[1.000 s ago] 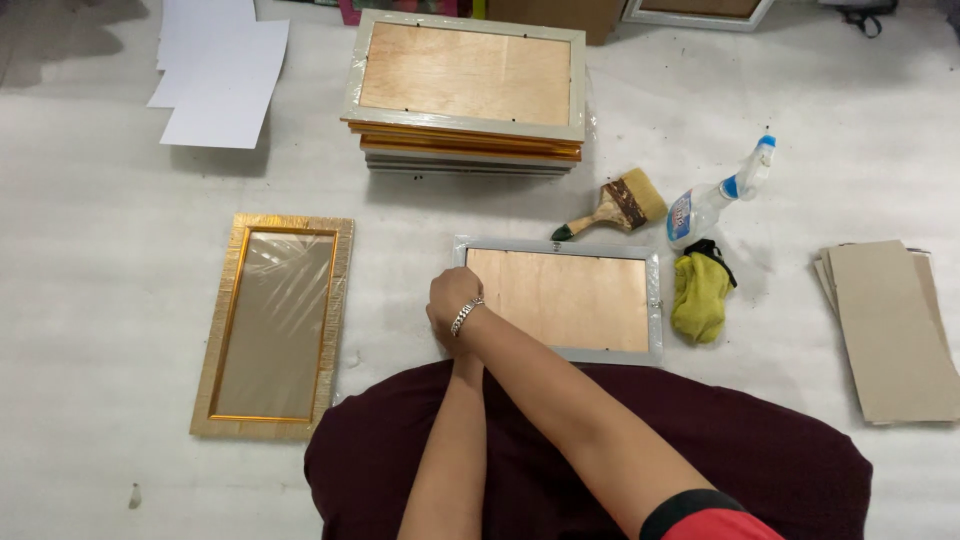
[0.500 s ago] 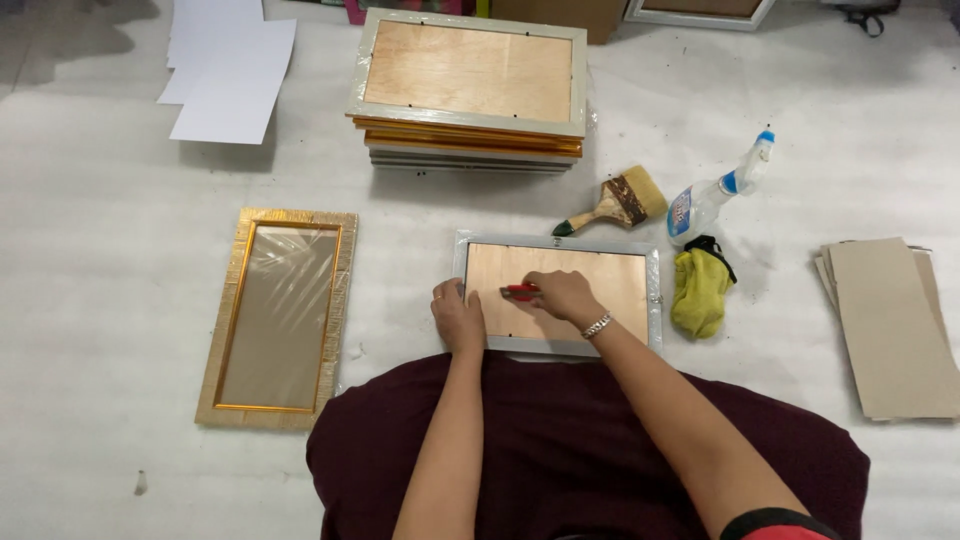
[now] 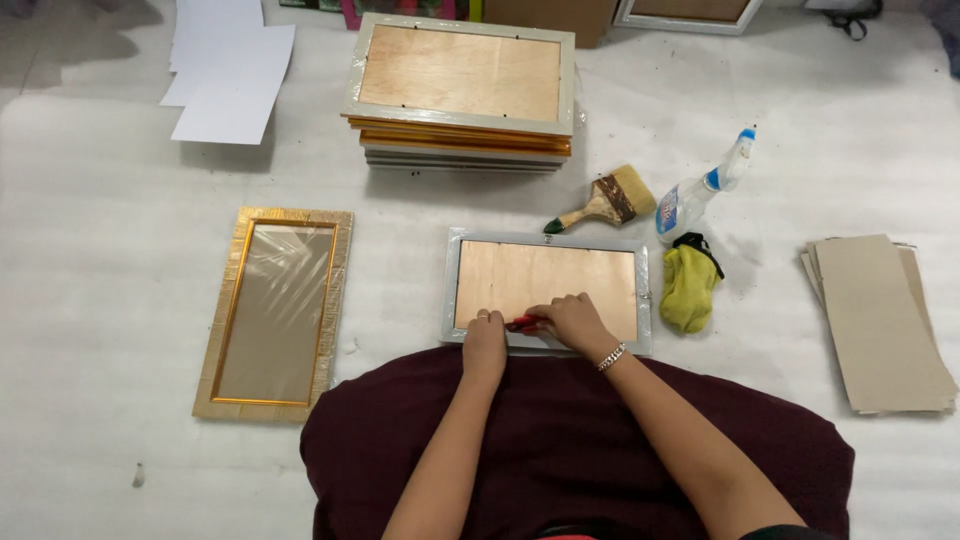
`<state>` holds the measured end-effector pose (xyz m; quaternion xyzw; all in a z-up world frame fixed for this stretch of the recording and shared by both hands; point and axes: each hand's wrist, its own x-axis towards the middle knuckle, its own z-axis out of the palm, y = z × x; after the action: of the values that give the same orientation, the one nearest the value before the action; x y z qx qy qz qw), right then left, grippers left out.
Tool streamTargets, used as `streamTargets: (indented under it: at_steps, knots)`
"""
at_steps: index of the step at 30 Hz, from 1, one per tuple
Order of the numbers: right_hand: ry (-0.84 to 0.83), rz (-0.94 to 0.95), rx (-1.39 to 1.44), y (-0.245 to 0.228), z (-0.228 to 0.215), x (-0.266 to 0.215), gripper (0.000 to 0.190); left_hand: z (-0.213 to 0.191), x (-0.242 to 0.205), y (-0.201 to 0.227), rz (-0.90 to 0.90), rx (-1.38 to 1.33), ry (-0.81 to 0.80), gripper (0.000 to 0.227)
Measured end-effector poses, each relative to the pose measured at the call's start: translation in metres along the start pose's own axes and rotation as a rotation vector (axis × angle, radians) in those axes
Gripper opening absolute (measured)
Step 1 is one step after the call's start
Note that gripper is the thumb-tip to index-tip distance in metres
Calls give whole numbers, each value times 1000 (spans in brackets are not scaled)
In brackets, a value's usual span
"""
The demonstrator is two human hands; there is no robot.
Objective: Cleaning a picture frame using a brush, spray cleaner, and a sponge after inserting artwork
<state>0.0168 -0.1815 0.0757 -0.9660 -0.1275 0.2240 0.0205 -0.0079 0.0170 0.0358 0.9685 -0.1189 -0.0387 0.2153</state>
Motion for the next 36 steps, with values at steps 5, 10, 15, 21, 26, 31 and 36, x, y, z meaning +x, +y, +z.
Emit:
streamTargets:
  at_steps: [5,10,15,21,26,31,36]
  knots:
    - [229,-52,-113,-6,19,2,24,7,5,-8,-12,-88,-33,12]
    - [424,-133,-228,-22,20,-9,18,16,6,-18,-51,-174,-48,14]
    - [486,-204,-247,-38,11,-28,25,36,14,-29,-83,-215,-107,19]
    - [474,-206,-259,-41,9,-30,26,33,17,-30,-42,-156,-115,18]
    - [510,-228,-278,-43,23,-29,25,28,17,-28,-11,-145,-124,15]
    - [575,-227,-287,-51,33,-35,24,9,13,-20,6,-124,-111,8]
    - [623,-208,-305,-52,37,-36,24,13,13,-21,63,-84,-75,5]
